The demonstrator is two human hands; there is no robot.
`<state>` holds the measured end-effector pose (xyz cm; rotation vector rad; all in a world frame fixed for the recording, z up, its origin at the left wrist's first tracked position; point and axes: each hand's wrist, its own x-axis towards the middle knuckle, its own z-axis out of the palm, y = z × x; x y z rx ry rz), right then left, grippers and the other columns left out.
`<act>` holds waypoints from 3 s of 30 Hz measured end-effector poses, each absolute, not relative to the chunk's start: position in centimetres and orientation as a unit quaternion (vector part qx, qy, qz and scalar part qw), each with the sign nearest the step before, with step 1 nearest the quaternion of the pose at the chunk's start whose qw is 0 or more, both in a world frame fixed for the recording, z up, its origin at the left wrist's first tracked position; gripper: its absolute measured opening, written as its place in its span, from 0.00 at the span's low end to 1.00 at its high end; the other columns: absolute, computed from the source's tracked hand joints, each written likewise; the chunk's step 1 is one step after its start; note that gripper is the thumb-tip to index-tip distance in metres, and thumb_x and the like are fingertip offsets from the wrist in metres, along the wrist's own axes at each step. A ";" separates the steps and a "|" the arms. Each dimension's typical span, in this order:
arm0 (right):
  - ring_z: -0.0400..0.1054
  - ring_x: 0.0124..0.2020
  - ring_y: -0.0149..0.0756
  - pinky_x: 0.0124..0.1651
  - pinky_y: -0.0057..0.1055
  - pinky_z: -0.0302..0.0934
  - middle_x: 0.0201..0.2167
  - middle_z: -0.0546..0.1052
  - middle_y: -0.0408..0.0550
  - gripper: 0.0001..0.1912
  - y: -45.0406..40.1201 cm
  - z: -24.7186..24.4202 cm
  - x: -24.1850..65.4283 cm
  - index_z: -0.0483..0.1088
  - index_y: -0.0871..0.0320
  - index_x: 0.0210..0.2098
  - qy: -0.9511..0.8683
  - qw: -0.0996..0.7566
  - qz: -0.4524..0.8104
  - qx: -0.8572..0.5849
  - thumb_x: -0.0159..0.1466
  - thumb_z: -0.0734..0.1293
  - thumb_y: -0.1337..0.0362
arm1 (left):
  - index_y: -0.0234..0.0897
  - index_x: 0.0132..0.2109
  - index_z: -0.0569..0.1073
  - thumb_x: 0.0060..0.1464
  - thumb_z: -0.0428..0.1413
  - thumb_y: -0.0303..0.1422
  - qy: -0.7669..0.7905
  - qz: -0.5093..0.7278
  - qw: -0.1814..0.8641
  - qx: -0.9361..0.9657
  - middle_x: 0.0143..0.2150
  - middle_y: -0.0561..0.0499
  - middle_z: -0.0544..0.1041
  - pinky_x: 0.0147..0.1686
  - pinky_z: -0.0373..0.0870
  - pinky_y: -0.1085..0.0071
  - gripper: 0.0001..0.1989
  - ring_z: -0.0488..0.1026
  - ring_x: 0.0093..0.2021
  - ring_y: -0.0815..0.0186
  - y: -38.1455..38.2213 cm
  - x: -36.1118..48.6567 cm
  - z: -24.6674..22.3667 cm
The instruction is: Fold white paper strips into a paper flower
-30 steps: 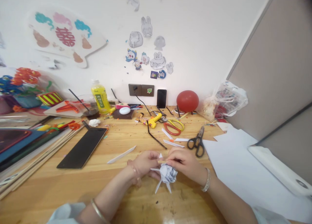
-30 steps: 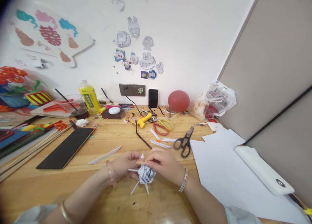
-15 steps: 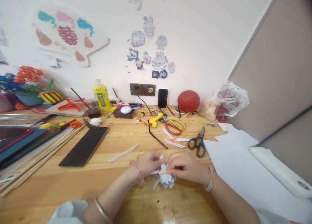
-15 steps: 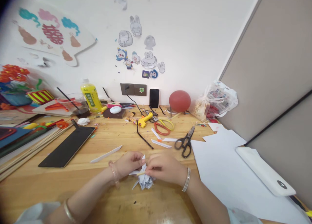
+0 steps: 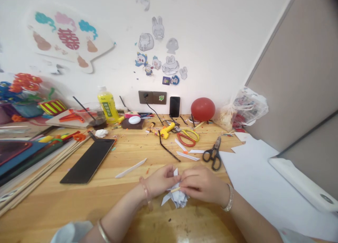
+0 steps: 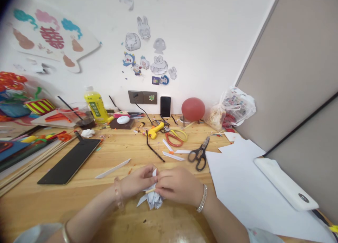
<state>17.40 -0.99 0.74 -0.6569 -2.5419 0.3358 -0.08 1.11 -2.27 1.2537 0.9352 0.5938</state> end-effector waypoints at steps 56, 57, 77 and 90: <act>0.62 0.23 0.30 0.29 0.28 0.57 0.18 0.67 0.41 0.13 -0.2 0.3 15.9 0.62 0.59 0.20 -0.614 0.468 0.360 -0.523 0.58 0.61 0.59 | 0.30 0.35 0.75 0.50 0.56 0.37 0.253 0.358 0.843 0.312 0.27 0.49 0.72 0.23 0.65 0.75 0.12 0.66 0.24 0.71 0.2 1.0 -2.9; 0.62 0.23 0.30 0.30 0.28 0.57 0.19 0.68 0.41 0.13 -0.2 0.2 15.9 0.62 0.59 0.21 -0.611 0.476 0.372 -0.511 0.58 0.61 0.58 | 0.30 0.35 0.75 0.50 0.57 0.37 0.252 0.366 0.838 0.318 0.27 0.49 0.72 0.23 0.65 0.74 0.12 0.66 0.24 0.71 0.2 1.0 -2.8; 0.55 0.22 0.28 0.27 0.25 0.48 0.21 0.66 0.38 0.04 -0.5 1.0 16.5 0.71 0.58 0.29 -0.701 0.421 0.254 -0.516 0.55 0.65 0.65 | 0.38 0.42 0.72 0.43 0.60 0.36 0.313 0.442 0.670 0.508 0.37 0.48 0.75 0.37 0.66 0.68 0.16 0.71 0.35 0.63 1.6 -0.5 -3.0; 0.63 0.28 0.33 0.31 0.28 0.55 0.27 0.73 0.46 0.12 0.5 0.7 17.5 0.72 0.61 0.33 -0.657 0.451 0.299 -0.525 0.58 0.63 0.58 | 0.33 0.27 0.72 0.38 0.62 0.39 0.415 0.480 0.589 0.500 0.26 0.53 0.73 0.28 0.65 0.76 0.13 0.67 0.26 0.71 1.7 -0.3 -1.6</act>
